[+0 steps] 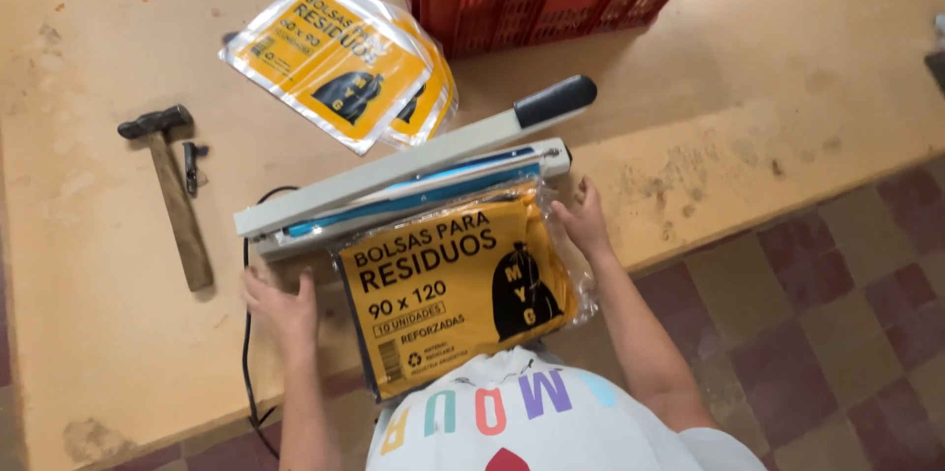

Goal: Using a manual impulse heat sealer to seal plastic bags and placing them into a collection crate.

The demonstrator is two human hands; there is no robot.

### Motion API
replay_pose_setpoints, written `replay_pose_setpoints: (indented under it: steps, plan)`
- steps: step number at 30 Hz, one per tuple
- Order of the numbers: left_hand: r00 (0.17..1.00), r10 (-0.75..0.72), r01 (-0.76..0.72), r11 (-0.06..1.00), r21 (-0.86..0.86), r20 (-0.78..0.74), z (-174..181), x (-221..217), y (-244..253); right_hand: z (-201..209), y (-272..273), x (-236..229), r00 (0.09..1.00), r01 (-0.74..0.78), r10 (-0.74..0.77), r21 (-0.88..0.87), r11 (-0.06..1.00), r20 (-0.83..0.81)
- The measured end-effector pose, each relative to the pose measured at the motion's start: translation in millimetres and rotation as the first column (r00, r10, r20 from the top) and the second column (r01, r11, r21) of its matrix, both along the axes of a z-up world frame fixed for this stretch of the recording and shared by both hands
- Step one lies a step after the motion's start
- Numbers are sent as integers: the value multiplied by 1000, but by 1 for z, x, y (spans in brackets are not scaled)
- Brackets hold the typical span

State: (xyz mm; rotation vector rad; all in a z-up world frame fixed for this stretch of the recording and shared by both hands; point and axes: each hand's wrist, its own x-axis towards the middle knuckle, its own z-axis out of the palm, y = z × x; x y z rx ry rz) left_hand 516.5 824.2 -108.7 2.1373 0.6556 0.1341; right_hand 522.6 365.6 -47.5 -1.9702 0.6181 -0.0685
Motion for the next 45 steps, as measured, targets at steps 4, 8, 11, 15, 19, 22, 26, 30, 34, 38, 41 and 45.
replay_pose_setpoints:
  steps: [4,8,11,15,19,22,26,30,34,38,41,45]
  plan:
    - [985,-135,71,890,451,111,-7,32,24,6,-29,43,953,-280,302,-406,870,-10]
    - [946,-277,322,864,387,-168,33,64,55,-15,-56,92,866,-483,455,-582,654,-207]
    - [875,-402,466,852,241,-271,38,88,75,-21,-71,107,798,-593,512,-573,566,-319]
    - [852,-483,501,864,45,-203,76,103,57,-34,-79,123,769,-624,531,-598,502,-357]
    - [865,-459,476,878,42,-203,83,119,67,-47,-79,143,764,-611,560,-638,469,-320]
    - [871,-459,476,876,73,-176,70,130,80,-40,-63,157,767,-590,578,-663,461,-280]
    - [878,-468,468,883,-23,-96,85,145,82,4,-35,175,749,-609,616,-619,496,-243]
    - [902,-422,432,887,165,-92,66,117,78,18,-21,158,783,-589,557,-616,523,-275]
    - [992,-81,91,990,110,-92,90,51,24,49,1,96,897,-373,282,-240,896,-340]
    - [822,-340,185,919,-349,-458,44,-13,-23,43,16,20,657,-174,220,139,975,-721]
    - [832,-396,296,909,-294,-388,69,-19,-50,47,40,-16,717,-55,200,232,971,-668]
    - [849,-381,140,831,-539,-366,75,-4,-52,41,56,-17,773,23,263,440,898,-578]
